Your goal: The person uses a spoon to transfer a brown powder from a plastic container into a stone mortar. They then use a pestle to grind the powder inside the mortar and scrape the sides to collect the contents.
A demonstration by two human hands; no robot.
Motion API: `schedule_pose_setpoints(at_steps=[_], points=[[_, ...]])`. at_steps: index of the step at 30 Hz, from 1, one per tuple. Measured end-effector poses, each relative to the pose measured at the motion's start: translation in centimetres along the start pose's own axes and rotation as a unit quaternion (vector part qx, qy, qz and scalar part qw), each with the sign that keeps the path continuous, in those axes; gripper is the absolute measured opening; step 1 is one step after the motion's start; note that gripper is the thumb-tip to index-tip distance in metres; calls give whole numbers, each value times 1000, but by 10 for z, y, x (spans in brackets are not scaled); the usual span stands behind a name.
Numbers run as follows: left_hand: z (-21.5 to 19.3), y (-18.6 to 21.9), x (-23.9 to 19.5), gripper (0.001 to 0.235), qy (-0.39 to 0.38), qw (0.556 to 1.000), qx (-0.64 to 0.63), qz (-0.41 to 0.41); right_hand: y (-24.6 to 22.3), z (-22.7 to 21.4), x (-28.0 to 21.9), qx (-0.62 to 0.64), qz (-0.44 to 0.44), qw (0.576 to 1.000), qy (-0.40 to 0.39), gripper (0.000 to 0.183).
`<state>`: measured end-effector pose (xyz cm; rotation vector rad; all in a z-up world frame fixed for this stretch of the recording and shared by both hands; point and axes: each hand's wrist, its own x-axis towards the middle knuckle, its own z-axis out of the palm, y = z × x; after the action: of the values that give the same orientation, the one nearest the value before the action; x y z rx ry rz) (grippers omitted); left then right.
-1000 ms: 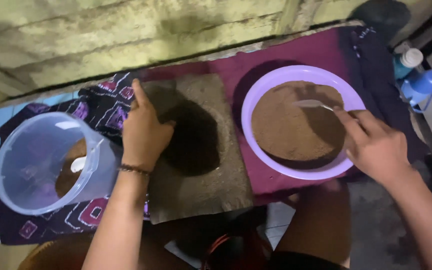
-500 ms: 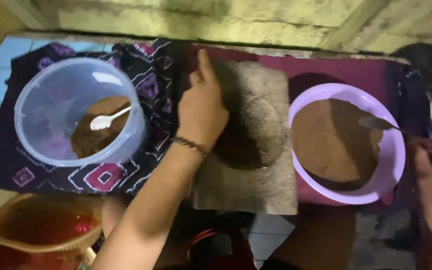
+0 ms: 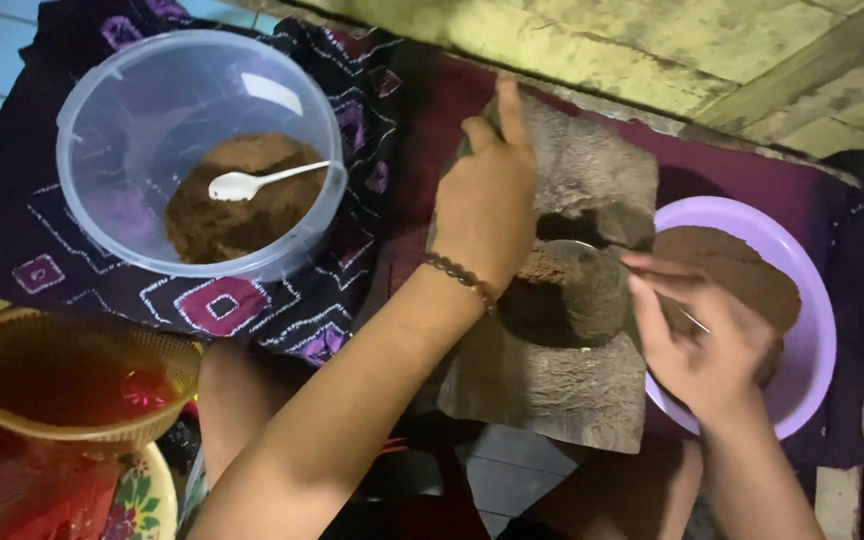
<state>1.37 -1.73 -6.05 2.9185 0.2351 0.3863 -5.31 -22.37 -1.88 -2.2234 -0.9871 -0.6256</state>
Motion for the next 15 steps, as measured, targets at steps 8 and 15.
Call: schedule_pose_setpoints(at_steps=[8,15], points=[[-2,2,-2,123,22,998,50,-27,21,16,8,65,-24,994,-89,6],[-6,2,-2,113,18,999,39,-18,31,16,-7,-7,-15,995,-95,10]])
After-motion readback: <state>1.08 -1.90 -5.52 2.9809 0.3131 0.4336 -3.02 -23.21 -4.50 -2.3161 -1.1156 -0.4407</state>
